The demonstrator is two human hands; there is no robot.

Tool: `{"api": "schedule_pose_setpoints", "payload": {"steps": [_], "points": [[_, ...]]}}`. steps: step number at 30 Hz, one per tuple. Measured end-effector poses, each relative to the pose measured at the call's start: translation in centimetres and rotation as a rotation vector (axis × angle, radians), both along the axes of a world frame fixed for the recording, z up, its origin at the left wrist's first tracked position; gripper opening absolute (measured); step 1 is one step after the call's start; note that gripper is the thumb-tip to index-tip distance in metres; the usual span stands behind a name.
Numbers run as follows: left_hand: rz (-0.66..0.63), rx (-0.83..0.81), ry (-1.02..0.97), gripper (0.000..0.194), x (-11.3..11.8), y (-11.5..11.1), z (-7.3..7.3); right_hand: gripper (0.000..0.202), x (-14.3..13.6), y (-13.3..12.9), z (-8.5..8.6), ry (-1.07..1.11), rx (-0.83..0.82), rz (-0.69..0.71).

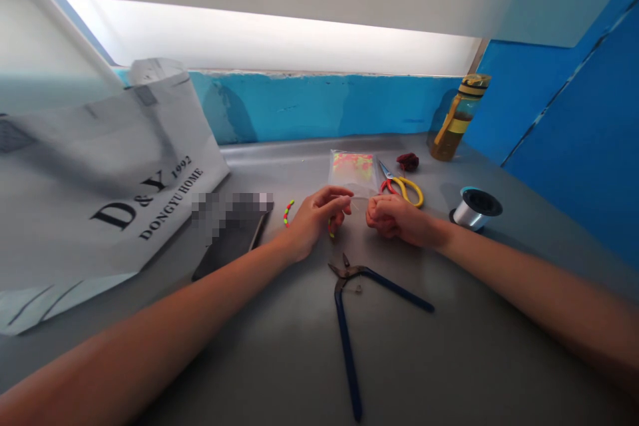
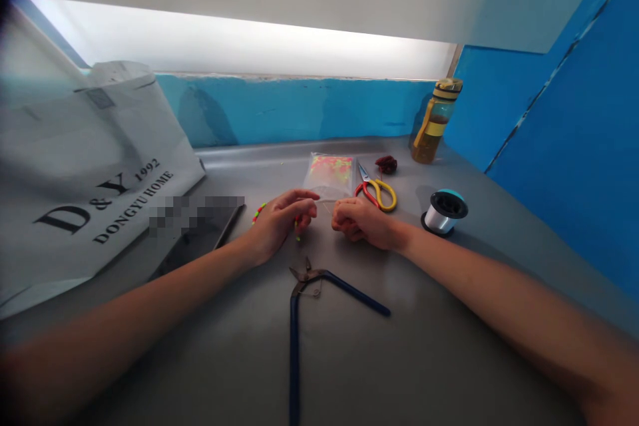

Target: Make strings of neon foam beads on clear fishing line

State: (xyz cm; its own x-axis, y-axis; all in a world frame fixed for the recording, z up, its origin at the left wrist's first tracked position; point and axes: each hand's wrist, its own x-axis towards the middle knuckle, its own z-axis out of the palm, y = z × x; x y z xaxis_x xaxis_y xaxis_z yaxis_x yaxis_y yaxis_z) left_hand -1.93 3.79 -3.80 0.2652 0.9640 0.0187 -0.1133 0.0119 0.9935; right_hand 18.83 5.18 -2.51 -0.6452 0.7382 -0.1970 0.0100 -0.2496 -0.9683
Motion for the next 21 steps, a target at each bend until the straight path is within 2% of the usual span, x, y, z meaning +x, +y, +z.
{"api": "schedule_pose_setpoints", "payload": {"steps": [5,9,13,17,21], "points": [[-0.015,0.055,0.212,0.027,0.17,-0.53,0.08,0.013,0.15,0.21,-0.24,0.018,-0.022,-0.003],[-0.045,0.083,0.275,0.03,0.25,-0.73,0.08,0.013,0.19,0.34,-0.37,0.023,-0.046,-0.018],[-0.131,0.116,0.343,0.032,0.43,-0.88,0.25,0.013,0.1,0.33,-0.55,0.037,-0.056,-0.05],[-0.139,0.113,0.316,0.031,0.38,-0.88,0.15,0.009,-0.12,0.13,-0.72,0.047,-0.014,-0.124],[-0.109,0.082,0.168,0.031,0.01,-0.46,-0.37,0.01,-0.36,-0.01,-0.84,0.097,0.028,-0.162]]}}
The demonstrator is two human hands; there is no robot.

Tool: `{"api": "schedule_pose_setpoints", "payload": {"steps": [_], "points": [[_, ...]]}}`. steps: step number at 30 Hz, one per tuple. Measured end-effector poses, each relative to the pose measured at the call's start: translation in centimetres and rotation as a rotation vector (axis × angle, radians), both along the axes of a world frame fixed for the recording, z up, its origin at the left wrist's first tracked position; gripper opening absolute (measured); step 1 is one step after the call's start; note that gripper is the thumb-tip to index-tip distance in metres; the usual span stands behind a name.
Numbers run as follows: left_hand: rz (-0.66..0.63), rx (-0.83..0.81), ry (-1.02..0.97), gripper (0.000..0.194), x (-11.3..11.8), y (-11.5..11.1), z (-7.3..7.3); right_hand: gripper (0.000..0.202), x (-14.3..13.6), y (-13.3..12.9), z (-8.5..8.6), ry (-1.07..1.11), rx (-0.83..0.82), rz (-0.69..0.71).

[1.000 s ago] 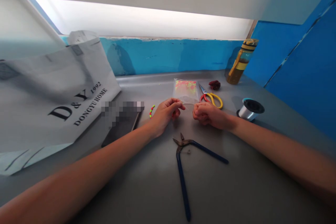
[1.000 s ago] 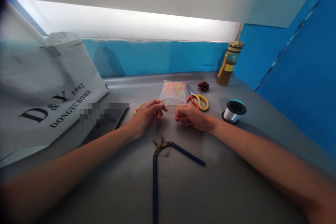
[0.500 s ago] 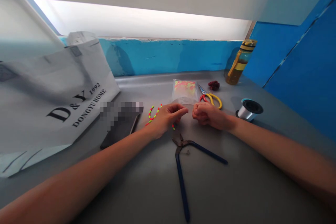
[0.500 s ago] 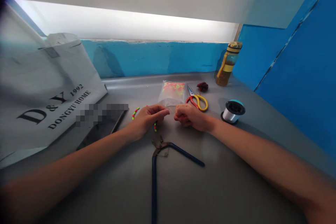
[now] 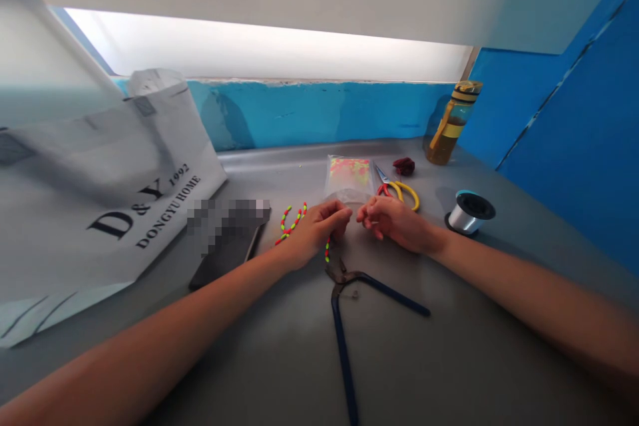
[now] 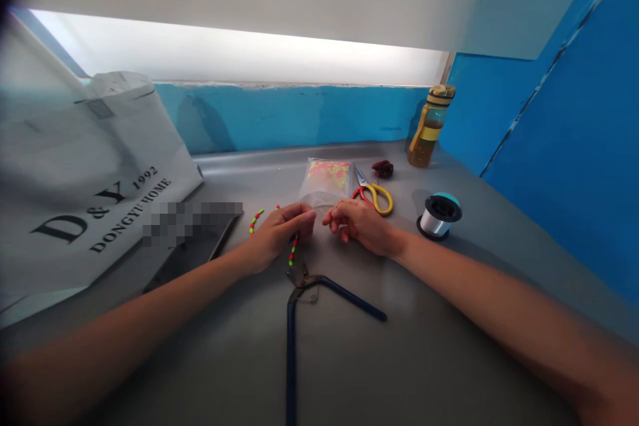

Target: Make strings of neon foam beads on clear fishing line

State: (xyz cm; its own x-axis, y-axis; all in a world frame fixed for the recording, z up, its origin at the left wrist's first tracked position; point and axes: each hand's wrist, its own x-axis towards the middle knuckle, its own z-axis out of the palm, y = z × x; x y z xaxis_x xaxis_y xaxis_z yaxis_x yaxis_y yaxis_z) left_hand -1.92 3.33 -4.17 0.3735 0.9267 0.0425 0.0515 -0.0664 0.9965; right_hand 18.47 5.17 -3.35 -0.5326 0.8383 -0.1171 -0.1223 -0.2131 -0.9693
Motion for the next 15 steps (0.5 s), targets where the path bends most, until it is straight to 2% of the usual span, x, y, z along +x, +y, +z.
{"api": "schedule_pose_setpoints", "payload": {"steps": [3,5,11,15], "points": [[0.05,-0.042,-0.108,0.028,-0.2,0.5,-0.3,0.011,0.1,0.1,0.2,0.018,-0.017,0.003],[0.098,-0.066,-0.145,0.028,-0.3,0.7,-0.4,0.016,0.5,0.3,0.6,-0.061,-0.011,-0.018],[0.17,-0.1,-0.153,0.025,-0.3,0.9,-0.2,0.014,1.9,0.8,2.9,-0.625,0.248,-0.14],[0.166,-0.12,-0.16,0.028,-0.3,0.8,-0.1,0.022,2.7,1.8,3.2,-0.828,0.383,-0.254]]}}
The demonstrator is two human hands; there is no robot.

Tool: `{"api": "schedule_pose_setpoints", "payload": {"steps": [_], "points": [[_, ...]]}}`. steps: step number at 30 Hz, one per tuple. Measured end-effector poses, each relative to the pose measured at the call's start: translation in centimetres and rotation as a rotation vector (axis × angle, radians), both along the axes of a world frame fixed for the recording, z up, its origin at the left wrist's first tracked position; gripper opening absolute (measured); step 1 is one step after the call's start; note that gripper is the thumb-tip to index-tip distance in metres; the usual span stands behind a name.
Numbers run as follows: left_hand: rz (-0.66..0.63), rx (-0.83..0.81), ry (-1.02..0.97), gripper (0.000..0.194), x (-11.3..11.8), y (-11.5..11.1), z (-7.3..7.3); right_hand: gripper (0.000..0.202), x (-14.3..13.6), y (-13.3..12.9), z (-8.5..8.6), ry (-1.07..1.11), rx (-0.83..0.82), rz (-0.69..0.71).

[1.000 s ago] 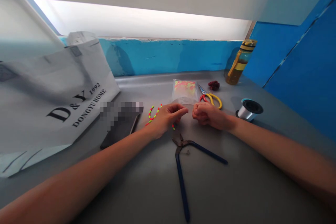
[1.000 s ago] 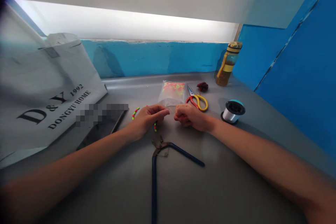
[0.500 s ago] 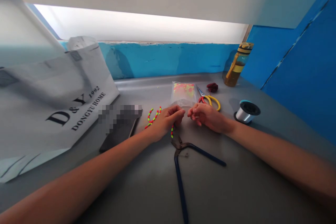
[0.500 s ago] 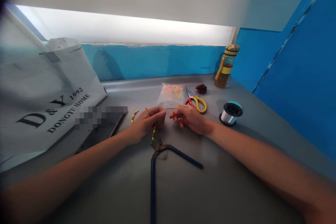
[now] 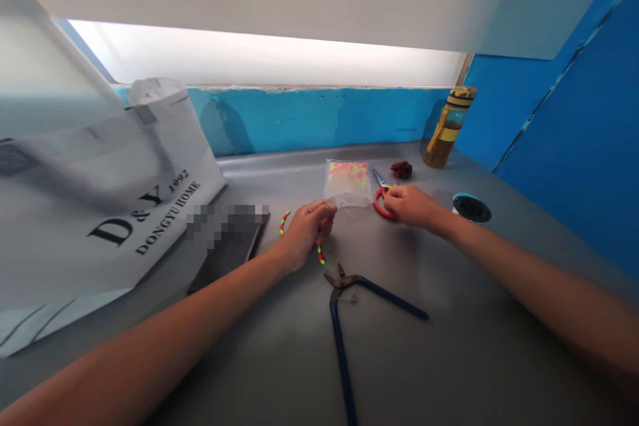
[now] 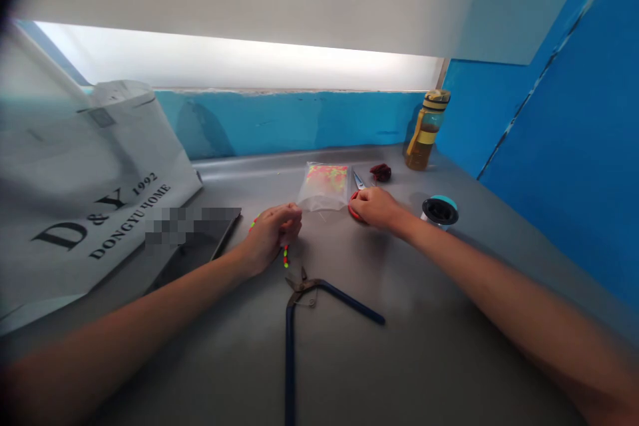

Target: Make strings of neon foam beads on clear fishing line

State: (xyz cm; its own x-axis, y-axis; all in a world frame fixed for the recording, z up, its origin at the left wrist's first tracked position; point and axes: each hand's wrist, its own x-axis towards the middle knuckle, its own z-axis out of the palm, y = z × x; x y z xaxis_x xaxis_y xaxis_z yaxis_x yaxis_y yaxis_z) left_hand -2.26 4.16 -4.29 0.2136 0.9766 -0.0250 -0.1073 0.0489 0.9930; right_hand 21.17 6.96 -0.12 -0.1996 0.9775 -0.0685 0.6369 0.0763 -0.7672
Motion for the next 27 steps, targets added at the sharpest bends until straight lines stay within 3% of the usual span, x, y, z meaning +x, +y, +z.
{"api": "schedule_pose_setpoints", "payload": {"steps": [3,6,9,11,13,16,19,21,23,25,27], "points": [[-0.029,-0.008,0.021,0.024,0.1,-0.1,0.2,0.026,0.6,0.9,-0.1,-0.061,0.104,-0.106],[-0.03,-0.006,0.014,0.025,0.2,-0.2,0.4,0.03,1.0,1.1,0.0,-0.058,0.134,-0.125],[0.015,-0.013,-0.023,0.025,0.3,-0.2,0.3,0.029,1.1,0.4,0.5,-0.065,-0.046,0.08],[0.028,-0.025,-0.043,0.025,0.4,-0.1,0.2,0.029,1.0,-0.4,1.1,-0.066,-0.266,0.362],[0.019,-0.026,-0.057,0.024,0.4,0.0,0.1,0.042,0.8,-0.8,1.7,-0.061,-0.253,0.433],[0.002,-0.02,-0.067,0.021,0.4,0.0,0.0,0.059,0.7,-0.7,2.5,-0.068,-0.09,0.211],[-0.007,-0.03,-0.069,0.021,0.4,0.0,0.0,0.051,0.9,0.1,2.6,-0.069,-0.026,0.006],[-0.011,-0.033,-0.067,0.02,0.4,0.0,0.0,0.033,1.3,0.7,2.1,-0.143,0.03,-0.053],[-0.017,-0.032,-0.066,0.02,0.4,0.0,-0.1,0.017,1.6,1.2,1.2,-0.309,0.205,-0.108],[-0.017,-0.027,-0.067,0.019,0.4,0.0,-0.1,0.017,1.9,1.6,0.2,-0.476,0.36,-0.153],[-0.023,-0.022,-0.063,0.019,0.4,0.0,-0.1,0.03,2.0,1.8,-0.9,-0.55,0.367,-0.131]]}}
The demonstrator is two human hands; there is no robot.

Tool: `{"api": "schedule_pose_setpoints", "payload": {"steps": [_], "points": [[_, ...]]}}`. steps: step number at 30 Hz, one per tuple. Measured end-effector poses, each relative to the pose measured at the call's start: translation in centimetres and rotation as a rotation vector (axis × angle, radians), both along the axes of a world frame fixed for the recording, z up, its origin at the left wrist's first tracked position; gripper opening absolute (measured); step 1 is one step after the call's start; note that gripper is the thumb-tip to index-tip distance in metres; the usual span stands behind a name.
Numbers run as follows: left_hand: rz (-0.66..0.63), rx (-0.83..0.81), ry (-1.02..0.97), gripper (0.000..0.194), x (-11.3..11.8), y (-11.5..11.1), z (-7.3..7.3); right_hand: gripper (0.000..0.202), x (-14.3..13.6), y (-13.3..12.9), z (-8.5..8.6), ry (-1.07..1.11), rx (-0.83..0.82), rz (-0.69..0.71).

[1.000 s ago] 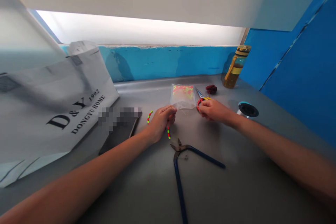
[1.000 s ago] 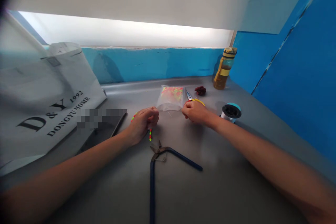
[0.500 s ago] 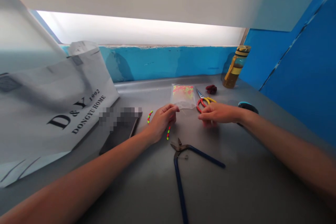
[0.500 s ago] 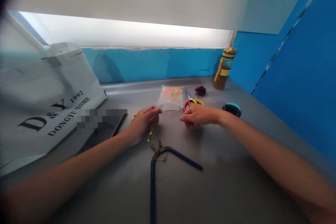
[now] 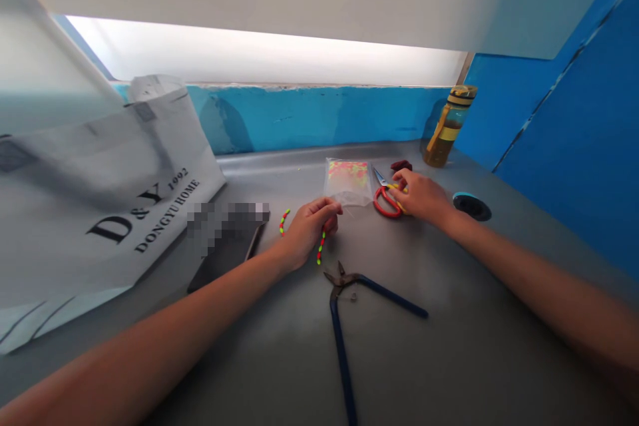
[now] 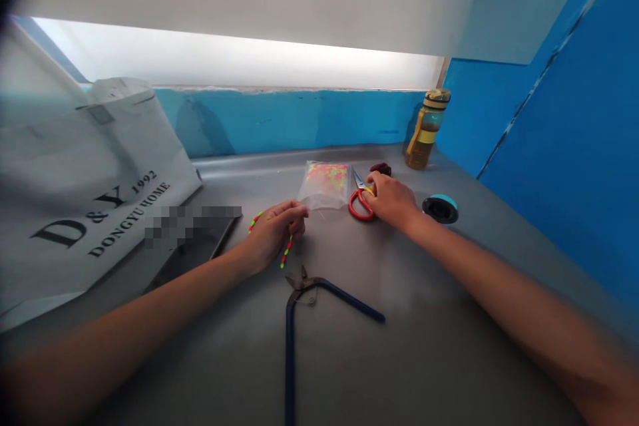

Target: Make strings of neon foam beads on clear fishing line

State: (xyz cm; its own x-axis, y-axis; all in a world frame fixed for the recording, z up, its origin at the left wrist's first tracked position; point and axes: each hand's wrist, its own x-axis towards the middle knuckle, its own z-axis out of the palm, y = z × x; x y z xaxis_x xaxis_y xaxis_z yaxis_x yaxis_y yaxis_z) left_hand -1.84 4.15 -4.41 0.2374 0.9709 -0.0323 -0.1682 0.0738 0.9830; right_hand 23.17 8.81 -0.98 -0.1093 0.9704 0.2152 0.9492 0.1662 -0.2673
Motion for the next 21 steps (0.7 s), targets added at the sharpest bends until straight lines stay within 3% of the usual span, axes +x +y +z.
{"api": "schedule_pose_setpoints", "payload": {"steps": [5,9,12,15,18,21], "points": [[-0.032,-0.009,0.011,0.023,0.0,-0.1,0.1,0.046,-0.3,0.0,-1.5,-0.171,-0.096,0.063],[-0.038,-0.015,0.02,0.022,-0.1,-0.2,0.2,0.055,-0.5,0.2,-1.3,-0.247,-0.196,0.01],[-0.037,-0.009,0.028,0.022,-0.1,-0.2,0.1,0.063,-0.1,0.7,-0.9,-0.187,-0.248,-0.027],[-0.033,-0.007,0.036,0.022,-0.1,-0.1,-0.1,0.068,0.5,1.2,-0.3,0.018,-0.277,-0.039],[-0.04,0.012,0.032,0.021,-0.2,0.1,-0.4,0.07,0.9,1.2,0.6,0.386,-0.394,-0.084],[-0.038,0.026,0.03,0.022,-0.3,0.2,-0.6,0.056,0.7,0.8,1.3,0.72,-0.557,-0.086]]}}
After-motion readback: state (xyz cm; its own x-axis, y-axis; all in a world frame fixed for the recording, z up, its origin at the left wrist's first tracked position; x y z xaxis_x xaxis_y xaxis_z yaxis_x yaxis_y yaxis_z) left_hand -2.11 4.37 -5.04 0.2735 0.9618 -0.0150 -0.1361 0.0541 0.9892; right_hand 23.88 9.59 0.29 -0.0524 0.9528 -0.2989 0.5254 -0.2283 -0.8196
